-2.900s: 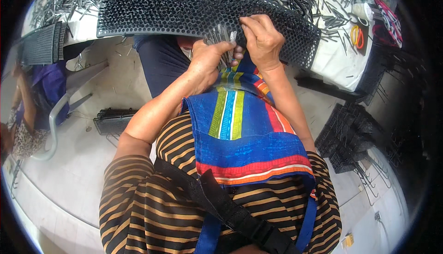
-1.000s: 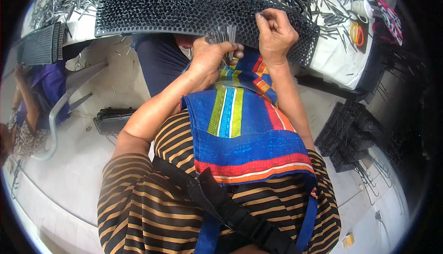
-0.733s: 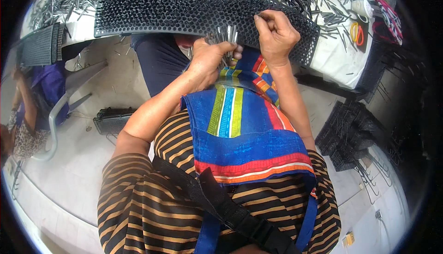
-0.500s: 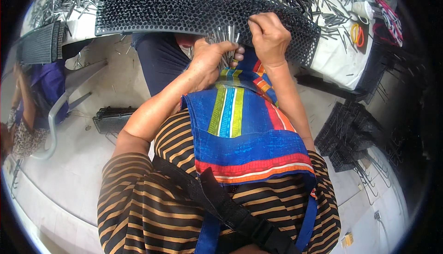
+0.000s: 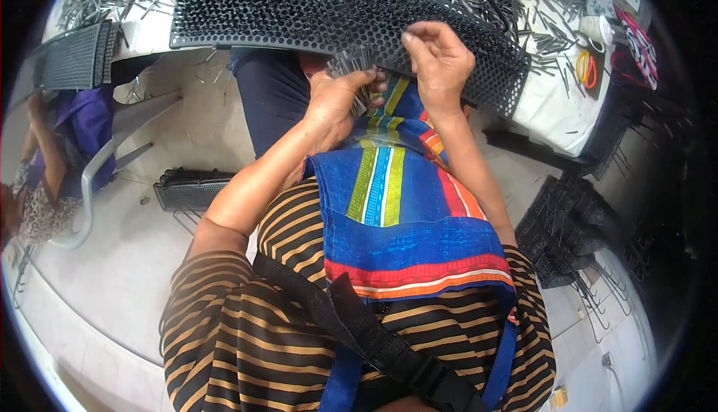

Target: The person sorts small metal parts by hand, inserting them into a mesh grid from a plastic tray.

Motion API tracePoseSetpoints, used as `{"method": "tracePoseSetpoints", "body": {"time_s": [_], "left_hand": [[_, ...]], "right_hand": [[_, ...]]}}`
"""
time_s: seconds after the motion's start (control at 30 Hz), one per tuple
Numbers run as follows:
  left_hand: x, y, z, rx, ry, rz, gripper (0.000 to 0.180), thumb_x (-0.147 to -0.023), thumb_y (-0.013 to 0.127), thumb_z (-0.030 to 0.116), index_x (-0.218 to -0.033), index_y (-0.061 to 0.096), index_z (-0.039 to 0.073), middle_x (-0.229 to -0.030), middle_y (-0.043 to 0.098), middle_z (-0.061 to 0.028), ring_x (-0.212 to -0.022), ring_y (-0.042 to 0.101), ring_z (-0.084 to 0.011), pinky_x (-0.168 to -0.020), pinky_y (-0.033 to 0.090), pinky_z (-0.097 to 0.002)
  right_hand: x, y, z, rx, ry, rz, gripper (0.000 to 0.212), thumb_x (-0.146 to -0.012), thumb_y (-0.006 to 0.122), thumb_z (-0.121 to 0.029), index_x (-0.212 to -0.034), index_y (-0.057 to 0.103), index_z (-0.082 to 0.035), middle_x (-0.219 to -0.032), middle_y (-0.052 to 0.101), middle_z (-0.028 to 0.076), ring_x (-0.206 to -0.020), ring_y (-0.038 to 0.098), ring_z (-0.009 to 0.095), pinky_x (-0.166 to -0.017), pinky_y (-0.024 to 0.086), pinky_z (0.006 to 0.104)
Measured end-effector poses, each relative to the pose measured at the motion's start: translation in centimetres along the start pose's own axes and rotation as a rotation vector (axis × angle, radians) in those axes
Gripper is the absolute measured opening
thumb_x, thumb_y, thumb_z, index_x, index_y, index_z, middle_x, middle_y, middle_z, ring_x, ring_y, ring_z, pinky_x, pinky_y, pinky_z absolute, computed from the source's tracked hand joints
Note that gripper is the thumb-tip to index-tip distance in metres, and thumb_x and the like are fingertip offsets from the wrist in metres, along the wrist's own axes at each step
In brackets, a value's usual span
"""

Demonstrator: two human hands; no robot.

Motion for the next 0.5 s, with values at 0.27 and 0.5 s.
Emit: {"method": "tracePoseSetpoints", "body": {"time_s": [0.27, 0.5], "left_hand": [[0.5, -0.1, 1.0, 0.011, 0.024, -0.001, 0.010, -0.082, 0.060, -0.003, -0.092, 0.064, -0.003, -0.080, 0.067, -0.0109, -0.065, 0.064, -0.0180, -0.053, 0.049, -0.0277], [0.1, -0.1, 0.7, 0.062, 0.004, -0.018, 0.014, -0.081, 0.060, -0.005, -0.095, 0.063, -0.003, -0.080, 0.067, -0.0109, -0.065, 0.064, -0.0187, -0.054, 0.050, -0.0281]], "right_hand": [[-0.5, 4.5, -4.7, 0.524, -0.705, 0.031, 0.008, -0.073, 0.069, 0.000, -0.080, 0.067, -0.004, -0.075, 0.065, 0.008, -0.059, 0.064, 0.021, -0.054, 0.050, 0.0298], [0.6, 6.2, -5.2, 0.665, -0.768, -0.070, 0.009, -0.073, 0.071, -0.005, -0.081, 0.069, -0.007, -0.075, 0.064, 0.005, -0.062, 0.065, 0.022, -0.055, 0.052, 0.0312]]}}
Point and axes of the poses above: each hand's wrist, its own x-axis away from the middle knuckle, its own y-axis out of the palm, z = x × y, the point moved 10 cm from there along -x, towards the middle knuckle
